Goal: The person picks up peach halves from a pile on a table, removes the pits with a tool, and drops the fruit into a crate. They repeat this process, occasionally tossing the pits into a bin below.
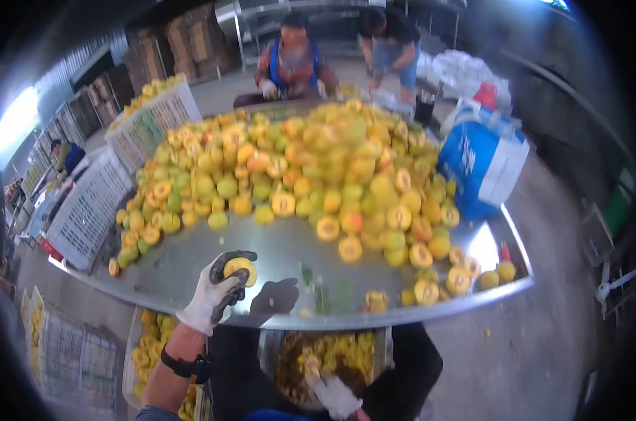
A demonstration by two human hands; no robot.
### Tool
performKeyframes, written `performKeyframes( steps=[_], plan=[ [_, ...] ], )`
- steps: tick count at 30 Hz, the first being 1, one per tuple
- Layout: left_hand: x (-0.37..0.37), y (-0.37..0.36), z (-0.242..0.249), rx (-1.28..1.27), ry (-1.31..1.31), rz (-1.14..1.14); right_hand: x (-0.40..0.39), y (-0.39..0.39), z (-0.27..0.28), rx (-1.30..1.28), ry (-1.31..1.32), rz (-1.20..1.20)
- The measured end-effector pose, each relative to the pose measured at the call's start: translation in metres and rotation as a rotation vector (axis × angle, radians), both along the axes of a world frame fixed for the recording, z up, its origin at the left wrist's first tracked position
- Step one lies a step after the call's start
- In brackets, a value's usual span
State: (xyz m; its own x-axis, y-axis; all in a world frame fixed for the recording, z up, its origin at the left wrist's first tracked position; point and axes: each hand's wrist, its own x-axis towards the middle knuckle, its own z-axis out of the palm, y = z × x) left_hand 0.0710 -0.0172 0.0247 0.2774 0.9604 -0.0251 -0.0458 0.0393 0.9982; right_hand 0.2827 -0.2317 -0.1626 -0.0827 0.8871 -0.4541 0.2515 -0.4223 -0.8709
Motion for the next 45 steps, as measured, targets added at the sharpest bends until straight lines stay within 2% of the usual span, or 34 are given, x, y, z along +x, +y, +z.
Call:
performKeyframes(
  steps=[1,2,3,4,5,7,8,9,11,13,14,15,17,18,21,23,26,29,30,31,32,33,34,35,37,38,39,40,41,43,44,45],
  plan=[
    [0.003,-0.035,0.01,-0.05,-0.066,-0.009,-0.002,0.003,0.029,0.063,-0.331,0.104],
    [0.001,-0.057,-0.007,-0.057,-0.055,-0.011,-0.008,0.002,0.018,0.077,-0.351,-0.011],
    [-0.001,-0.079,-0.028,-0.055,-0.046,-0.015,-0.008,-0.006,-0.012,-0.113,0.158,-0.218],
    [-0.002,-0.097,-0.052,-0.174,-0.202,0.018,-0.009,-0.006,0.012,-0.003,0.197,-0.19],
    [-0.002,-0.111,-0.064,-0.196,-0.102,-0.015,-0.01,-0.007,0.034,0.004,0.192,-0.15],
    [0.002,-0.129,-0.093,-0.255,-0.208,-0.013,-0.017,-0.011,0.054,0.084,0.03,-0.157],
    [0.0,-0.134,-0.115,-0.202,-0.265,-0.035,-0.019,-0.013,0.063,0.211,-0.044,-0.12],
    [0.0,-0.141,-0.131,-0.252,-0.32,-0.001,-0.021,-0.014,0.071,0.344,-0.119,-0.083],
    [0.013,-0.147,-0.129,-0.345,-0.429,0.065,-0.028,-0.007,0.093,0.383,-0.237,-0.001],
    [0.008,-0.147,-0.146,-0.334,-0.431,0.021,-0.037,0.004,0.114,0.189,-0.322,0.084],
    [0.006,-0.143,-0.154,-0.345,-0.417,-0.005,-0.038,0.003,0.101,0.189,-0.266,0.023],
    [0.004,-0.142,-0.16,-0.356,-0.403,-0.026,-0.038,0.001,0.091,0.296,-0.309,0.049],
    [0.011,-0.15,-0.165,-0.39,-0.401,0.113,-0.039,-0.003,0.081,0.5,-0.389,0.108],
    [0.014,-0.152,-0.167,-0.404,-0.4,0.18,-0.039,-0.003,0.079,0.512,-0.385,0.117],
    [0.014,-0.149,-0.157,-0.318,-0.322,0.052,-0.038,0.002,0.086,0.576,-0.433,0.182],
    [0.019,-0.151,-0.161,-0.289,-0.281,0.062,-0.036,0.007,0.083,0.662,-0.538,0.279],
    [0.027,-0.154,-0.169,-0.198,-0.189,0.098,-0.041,0.011,0.11,0.391,-0.399,0.136],
    [0.032,-0.149,-0.163,-0.365,-0.193,0.169,-0.038,0.012,0.076,0.459,-0.388,0.181],
    [0.034,-0.148,-0.158,-0.457,-0.218,0.204,-0.037,0.012,0.072,0.405,-0.397,0.19],
    [0.037,-0.146,-0.151,-0.545,-0.246,0.237,-0.036,0.01,0.054,0.507,-0.509,0.299],
    [0.041,-0.145,-0.137,-0.5,-0.208,0.25,-0.035,0.01,0.048,0.52,-0.496,0.312],
    [0.04,-0.14,-0.12,-0.437,-0.163,0.164,-0.035,0.01,0.044,0.531,-0.484,0.326],
    [0.044,-0.139,-0.125,-0.411,-0.157,0.224,-0.038,0.011,0.048,0.405,-0.387,0.221],
    [0.048,-0.138,-0.123,-0.388,-0.15,0.287,-0.038,0.01,0.047,0.447,-0.381,0.242],
    [0.034,-0.122,-0.116,-0.258,0.058,-0.037,-0.037,0.005,0.062,0.382,-0.194,0.132],
    [0.026,-0.111,-0.119,-0.151,0.178,-0.207,-0.037,0.007,0.089,0.086,-0.149,0.127],
    [0.021,-0.102,-0.121,-0.042,0.299,-0.373,-0.037,0.005,0.097,0.051,-0.112,0.129],
    [0.021,-0.096,-0.122,-0.07,0.38,-0.424,-0.038,0.001,0.083,0.161,-0.086,0.093],
    [0.024,-0.095,-0.118,-0.091,0.349,-0.35,-0.042,-0.001,0.075,0.272,-0.059,0.06],
    [0.029,-0.105,-0.11,-0.139,0.286,-0.2,-0.048,-0.001,0.075,0.027,0.187,-0.085],
    [0.031,-0.121,-0.138,-0.264,-0.112,0.036,-0.049,0.001,0.077,-0.095,0.31,-0.157],
    [0.027,-0.122,-0.179,-0.264,-0.251,0.013,-0.047,0.004,0.072,-0.047,0.23,-0.135]
  ],
)
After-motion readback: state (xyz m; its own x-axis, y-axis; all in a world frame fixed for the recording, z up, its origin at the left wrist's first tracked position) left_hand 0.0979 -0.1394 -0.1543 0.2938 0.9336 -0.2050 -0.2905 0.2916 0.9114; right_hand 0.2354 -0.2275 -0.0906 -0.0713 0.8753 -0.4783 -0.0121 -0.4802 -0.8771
